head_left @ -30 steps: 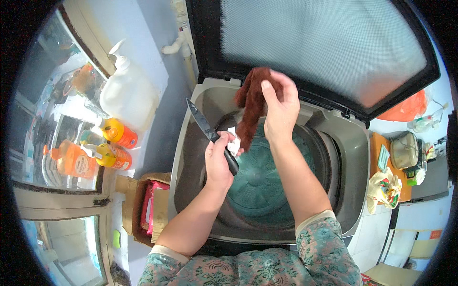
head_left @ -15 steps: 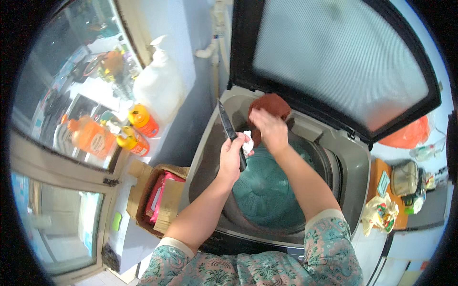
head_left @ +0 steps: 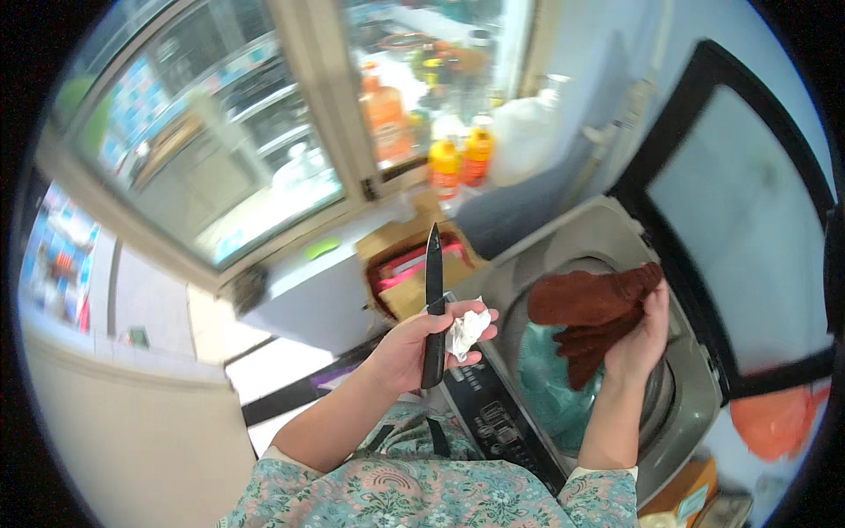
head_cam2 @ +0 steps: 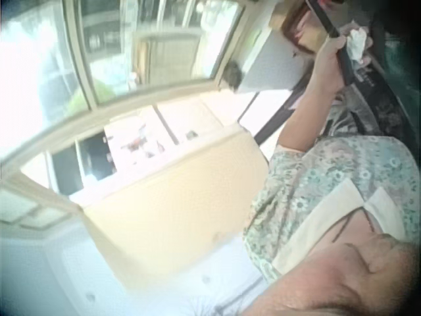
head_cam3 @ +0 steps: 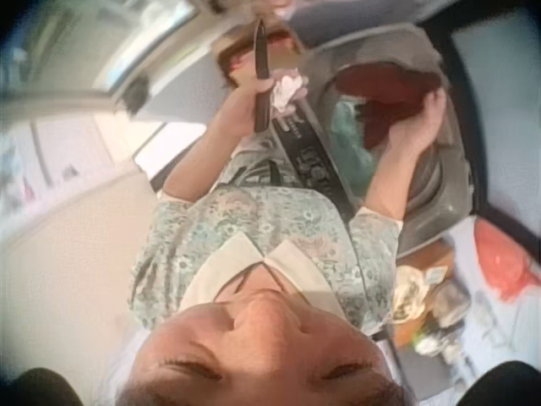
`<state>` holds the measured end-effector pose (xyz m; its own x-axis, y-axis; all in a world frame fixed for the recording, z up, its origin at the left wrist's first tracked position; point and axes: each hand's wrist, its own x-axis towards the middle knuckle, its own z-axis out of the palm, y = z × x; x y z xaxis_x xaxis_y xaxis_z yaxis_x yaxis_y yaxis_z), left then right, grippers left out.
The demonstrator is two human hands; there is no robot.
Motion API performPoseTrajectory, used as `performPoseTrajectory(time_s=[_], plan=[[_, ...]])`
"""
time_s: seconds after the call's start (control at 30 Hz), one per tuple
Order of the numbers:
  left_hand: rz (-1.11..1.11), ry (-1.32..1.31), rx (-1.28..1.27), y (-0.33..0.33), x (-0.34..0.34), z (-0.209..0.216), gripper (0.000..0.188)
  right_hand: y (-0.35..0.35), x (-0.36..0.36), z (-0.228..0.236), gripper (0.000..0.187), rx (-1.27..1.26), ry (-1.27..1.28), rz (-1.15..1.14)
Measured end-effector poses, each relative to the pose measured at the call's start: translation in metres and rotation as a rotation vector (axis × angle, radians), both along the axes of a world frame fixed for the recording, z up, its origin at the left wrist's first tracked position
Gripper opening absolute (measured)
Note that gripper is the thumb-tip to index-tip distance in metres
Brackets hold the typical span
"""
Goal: The person cleans the interior of a top-loading washing machine using a knife and a white cloth. They scrape the inner drum and the detergent dispenser area, then wipe the surfaces. The person also washes the knife and a brown cloth at the sink.
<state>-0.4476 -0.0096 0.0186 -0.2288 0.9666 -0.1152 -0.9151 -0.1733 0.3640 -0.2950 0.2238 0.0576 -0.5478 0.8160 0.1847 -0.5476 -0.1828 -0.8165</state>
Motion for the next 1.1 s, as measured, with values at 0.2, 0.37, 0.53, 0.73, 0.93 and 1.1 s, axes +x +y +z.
performPoseTrajectory(time_s=[0.2, 0.37, 0.53, 0.73, 0.93, 1.1], plan=[[0.270, 0.242, -0.362, -0.129, 0.008, -0.010, 0.040, -0.090, -0.019, 0.029, 0.033, -0.001, 0.030, 0.278], [0.528, 0.163, -0.428, -0.243, 0.015, -0.040, 0.041, -0.193, -0.060, 0.036, 0.033, 0.034, 0.007, 0.741], [0.710, 0.181, -0.555, -0.384, 0.004, -0.066, 0.031, -0.362, -0.119, -0.022, 0.023, 0.038, -0.551, 1.214], [0.788, 0.451, -0.759, -0.551, -0.045, -0.082, 0.026, -0.603, -0.190, -0.116, 0.037, 0.223, -0.601, 1.495], [0.925, 0.348, -0.872, -0.657, -0.087, -0.058, 0.027, -0.728, -0.259, -0.126, 0.028, 0.010, -0.616, 1.448], [0.791, 0.213, -0.780, -0.696, -0.146, -0.071, 0.030, -0.751, -0.310, -0.135, 0.028, -0.019, -0.683, 1.385]])
